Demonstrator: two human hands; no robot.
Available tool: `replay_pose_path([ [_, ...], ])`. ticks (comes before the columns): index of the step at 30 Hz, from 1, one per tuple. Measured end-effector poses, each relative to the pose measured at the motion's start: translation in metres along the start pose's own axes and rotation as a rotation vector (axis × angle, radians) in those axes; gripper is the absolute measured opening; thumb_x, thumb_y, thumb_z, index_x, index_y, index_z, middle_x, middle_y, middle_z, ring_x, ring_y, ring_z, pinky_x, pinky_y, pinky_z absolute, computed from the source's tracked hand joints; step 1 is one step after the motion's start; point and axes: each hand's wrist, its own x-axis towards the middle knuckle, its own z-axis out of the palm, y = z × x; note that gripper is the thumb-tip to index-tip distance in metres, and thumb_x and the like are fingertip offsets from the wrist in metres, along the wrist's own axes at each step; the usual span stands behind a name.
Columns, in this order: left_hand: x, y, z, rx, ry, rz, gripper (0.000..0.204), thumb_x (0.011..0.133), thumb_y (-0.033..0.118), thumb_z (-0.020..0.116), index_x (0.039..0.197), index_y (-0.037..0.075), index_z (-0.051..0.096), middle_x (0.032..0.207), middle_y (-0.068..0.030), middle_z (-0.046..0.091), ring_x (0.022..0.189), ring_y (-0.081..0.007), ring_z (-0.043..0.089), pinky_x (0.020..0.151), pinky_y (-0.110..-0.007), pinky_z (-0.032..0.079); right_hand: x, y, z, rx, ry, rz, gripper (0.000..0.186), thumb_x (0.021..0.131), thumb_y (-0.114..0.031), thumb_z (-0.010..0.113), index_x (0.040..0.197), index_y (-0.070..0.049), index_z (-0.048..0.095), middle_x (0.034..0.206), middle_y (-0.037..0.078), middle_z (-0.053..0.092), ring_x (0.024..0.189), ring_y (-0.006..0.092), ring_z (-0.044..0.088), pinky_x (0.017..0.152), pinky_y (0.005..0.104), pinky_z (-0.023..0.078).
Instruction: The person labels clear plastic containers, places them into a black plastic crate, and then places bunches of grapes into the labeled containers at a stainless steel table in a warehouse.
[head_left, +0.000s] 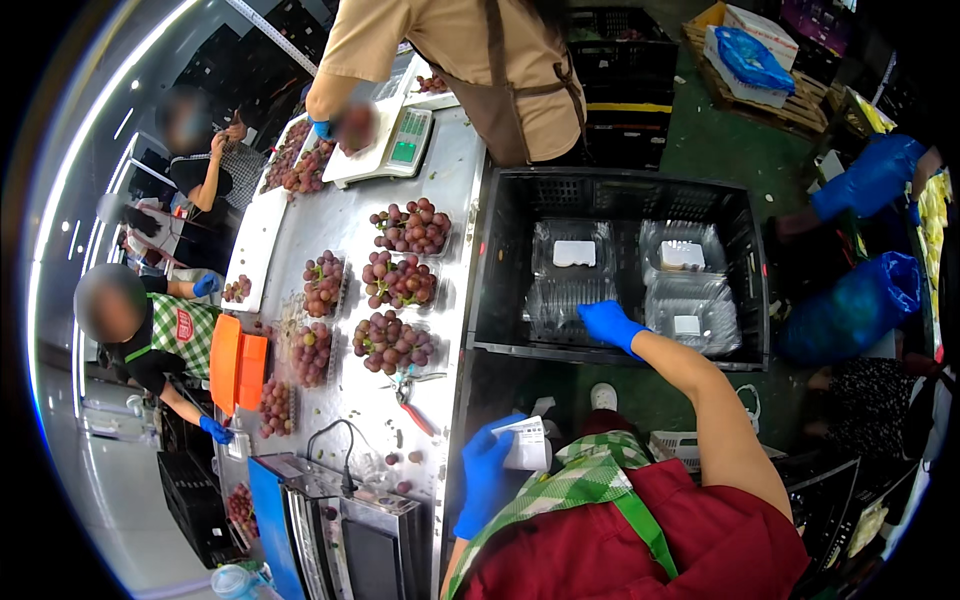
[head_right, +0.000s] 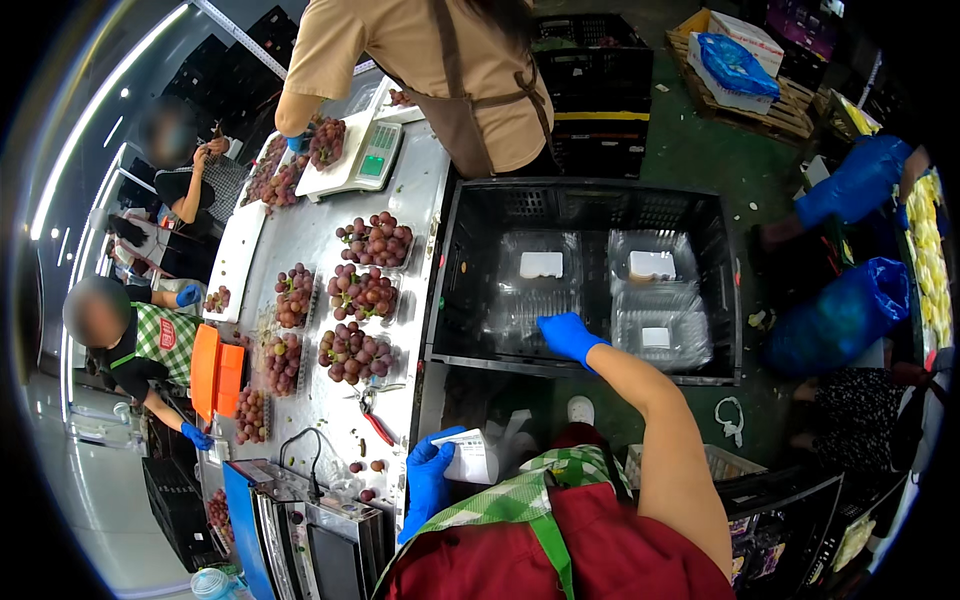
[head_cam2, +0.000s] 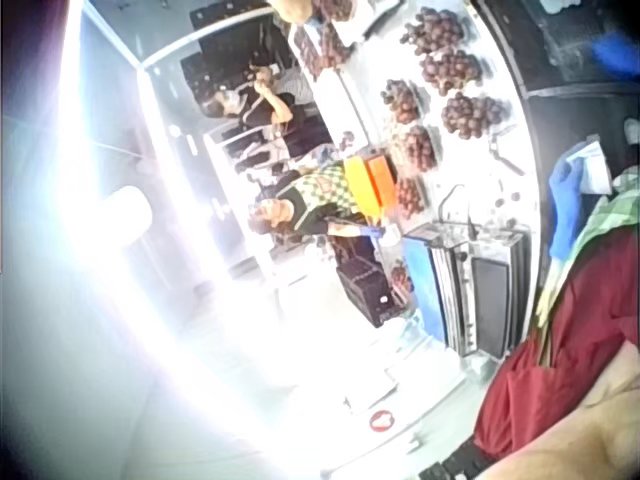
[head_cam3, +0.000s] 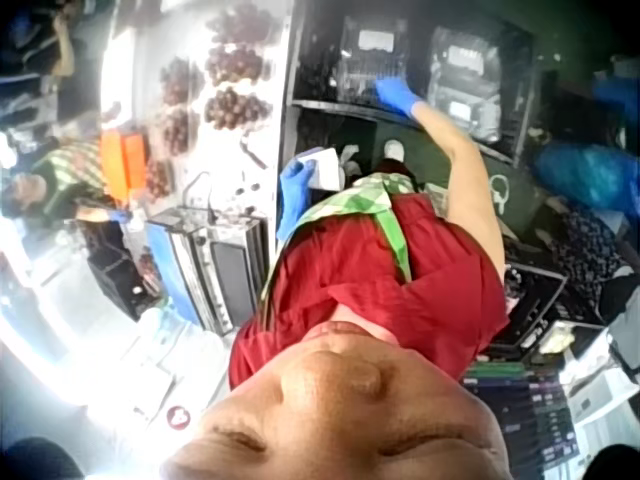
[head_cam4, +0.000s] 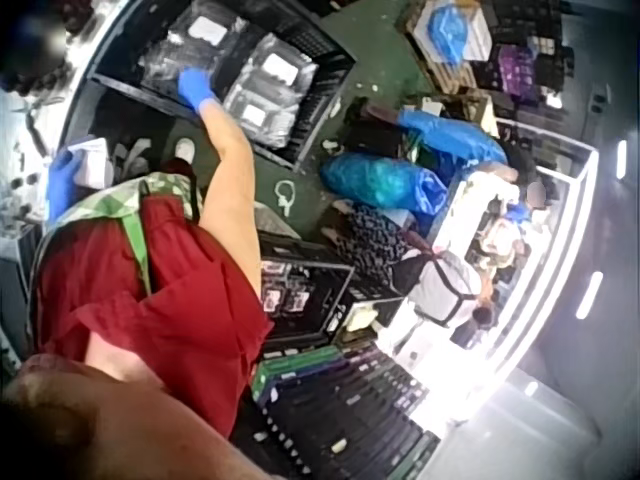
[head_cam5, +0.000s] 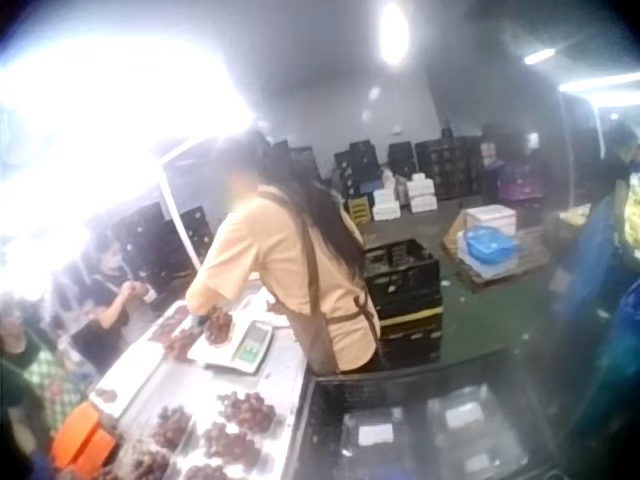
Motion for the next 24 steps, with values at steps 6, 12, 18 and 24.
replay_pose_path([
  [6,0.003,0.0,0.001,0.093,-0.092,-0.009,0.02,0.081,0.007,0.044,0.096,-0.004,0.051,0.086,-0.0152,0.059,0.077,-0.0224,0.059,0.068,-0.033,0.05,0.003,-0.014,-0.017,-0.009,0.052,0.116,0.024,0.065,-0.029,0.056,0.072,-0.006,0.058,0.078,0.015,0.058,0.07,0.0291,0.057,0.059,0.0416,0.044],
  [12,0.006,-0.002,0.002,0.063,-0.109,0.04,0.016,0.08,0.007,0.047,0.092,-0.002,0.053,0.08,-0.0096,0.059,0.07,-0.0168,0.058,0.065,-0.028,0.048,0.001,-0.013,-0.028,-0.186,0.343,-0.056,0.014,0.064,-0.021,0.056,0.06,-0.009,0.059,0.07,0.014,0.057,0.062,0.0287,0.057,0.054,0.0377,0.044],
  [18,0.028,-0.001,0.007,0.015,-0.04,0.042,0.014,0.078,0.009,0.054,0.089,0.0,0.055,0.076,-0.0056,0.058,0.065,-0.0109,0.055,0.058,-0.023,0.044,-0.017,-0.033,-0.123,-0.065,0.794,-0.024,0.007,0.068,-0.015,0.053,0.066,-0.01,0.058,0.065,0.012,0.057,0.055,0.0274,0.056,0.049,0.0354,0.044],
  [24,0.042,0.013,0.024,0.135,-0.051,0.15,0.014,0.078,0.013,0.056,0.083,0.0,0.058,0.072,-0.003,0.059,0.062,-0.008,0.054,0.057,-0.02,0.043,-0.048,-0.053,-0.199,0.039,0.886,-0.018,0.006,0.071,-0.017,0.053,0.068,-0.012,0.056,0.068,0.006,0.058,0.059,0.0248,0.057,0.046,0.0316,0.043],
])
